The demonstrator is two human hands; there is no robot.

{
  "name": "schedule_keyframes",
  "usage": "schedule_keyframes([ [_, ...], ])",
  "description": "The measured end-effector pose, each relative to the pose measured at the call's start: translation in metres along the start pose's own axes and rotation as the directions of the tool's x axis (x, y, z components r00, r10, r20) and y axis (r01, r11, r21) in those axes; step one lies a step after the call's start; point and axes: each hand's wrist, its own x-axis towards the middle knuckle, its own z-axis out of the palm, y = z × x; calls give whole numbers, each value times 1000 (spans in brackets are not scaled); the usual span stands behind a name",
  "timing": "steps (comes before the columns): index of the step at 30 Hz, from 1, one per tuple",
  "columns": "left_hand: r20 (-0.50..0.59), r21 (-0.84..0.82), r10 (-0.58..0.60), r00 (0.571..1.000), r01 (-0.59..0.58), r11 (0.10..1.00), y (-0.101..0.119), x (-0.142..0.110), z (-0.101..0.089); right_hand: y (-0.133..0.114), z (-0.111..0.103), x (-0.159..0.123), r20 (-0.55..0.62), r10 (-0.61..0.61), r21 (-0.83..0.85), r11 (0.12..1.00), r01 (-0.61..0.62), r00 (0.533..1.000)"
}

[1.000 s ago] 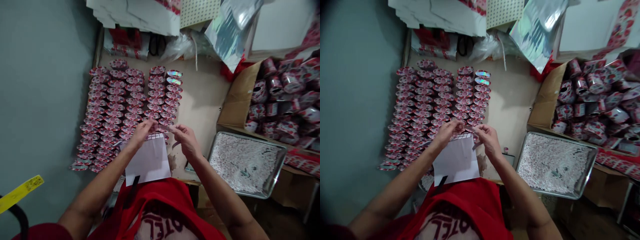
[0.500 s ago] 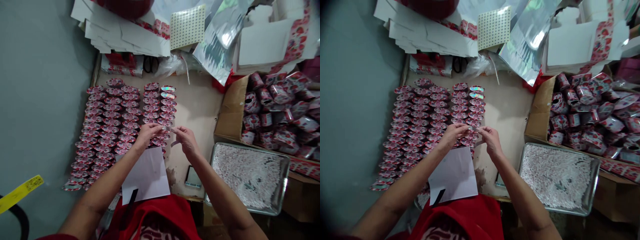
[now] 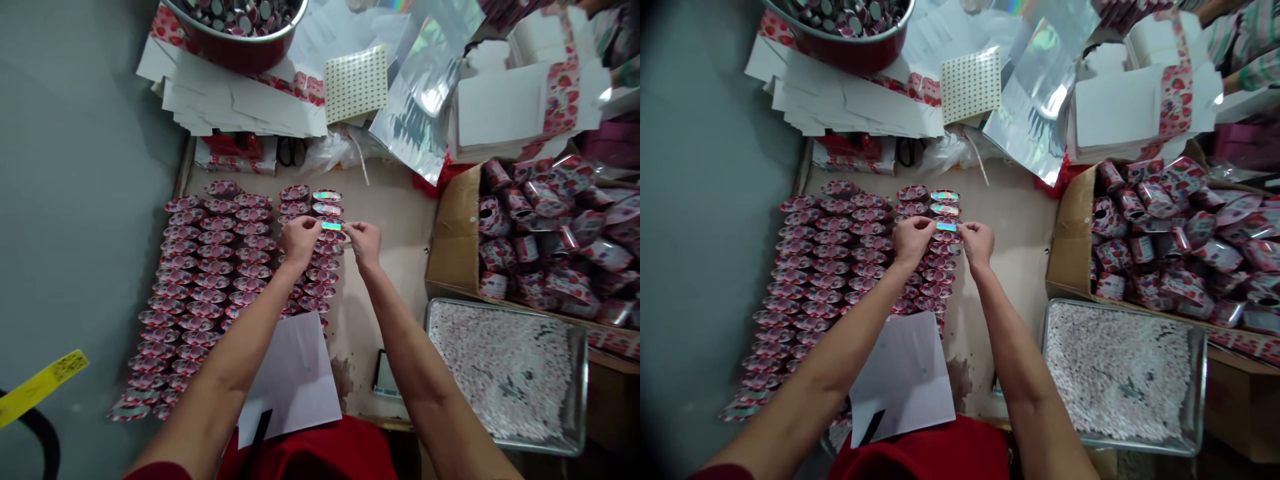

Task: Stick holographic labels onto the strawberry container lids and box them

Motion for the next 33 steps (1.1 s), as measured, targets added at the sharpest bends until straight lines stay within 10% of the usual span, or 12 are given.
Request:
schedule_keyframes([
  [7, 16, 392, 165, 986, -158, 906, 9, 18, 11, 0, 10, 24, -82, 19, -299, 953, -43, 996],
  [33, 7, 332, 32, 999, -32, 943, 4, 45, 10, -8, 15, 29, -206, 67, -509, 845, -165, 976],
])
